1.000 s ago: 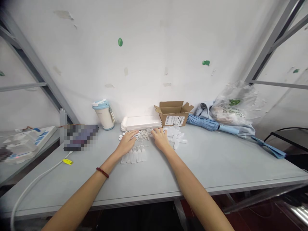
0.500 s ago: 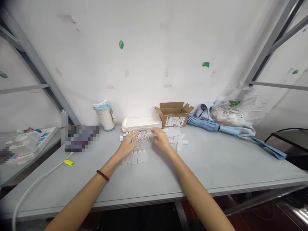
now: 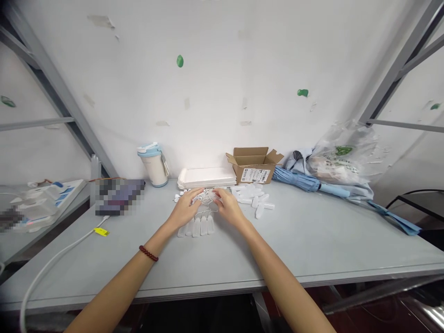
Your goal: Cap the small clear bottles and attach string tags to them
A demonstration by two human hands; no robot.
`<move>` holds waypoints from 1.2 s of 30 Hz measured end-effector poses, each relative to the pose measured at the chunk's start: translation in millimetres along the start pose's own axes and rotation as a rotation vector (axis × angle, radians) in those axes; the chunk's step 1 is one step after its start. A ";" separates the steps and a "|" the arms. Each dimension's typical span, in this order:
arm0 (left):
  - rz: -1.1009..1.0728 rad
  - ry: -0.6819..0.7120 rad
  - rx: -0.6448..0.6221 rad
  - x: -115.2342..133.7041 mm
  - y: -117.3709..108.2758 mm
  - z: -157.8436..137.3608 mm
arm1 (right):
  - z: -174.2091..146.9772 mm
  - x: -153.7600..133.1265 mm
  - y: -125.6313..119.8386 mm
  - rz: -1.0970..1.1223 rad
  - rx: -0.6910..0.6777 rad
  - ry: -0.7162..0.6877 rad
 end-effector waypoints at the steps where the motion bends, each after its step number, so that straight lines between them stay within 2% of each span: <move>1: 0.002 0.005 0.006 0.5 -0.5 -0.2 | -0.1 -0.4 0.2 0.003 0.000 0.001; 12: 0.040 0.010 0.060 0.3 -11.0 0.3 | -0.1 -1.0 -1.2 0.019 0.006 0.037; 28: 0.022 0.107 -0.028 16.7 3.2 -6.1 | -0.4 -4.6 -0.7 0.064 0.005 0.033; 36: 0.073 0.161 0.020 20.1 0.9 -7.0 | -0.1 -4.3 -2.2 0.110 0.018 0.068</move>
Point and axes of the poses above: each hand's wrist, its own z-axis towards the middle knuckle, its own y-axis out of the palm, x = y × z, the point moved 10 cm from there along z, towards the middle knuckle, and after that the axes turned 12 degrees about z, right-handed, at the moved point
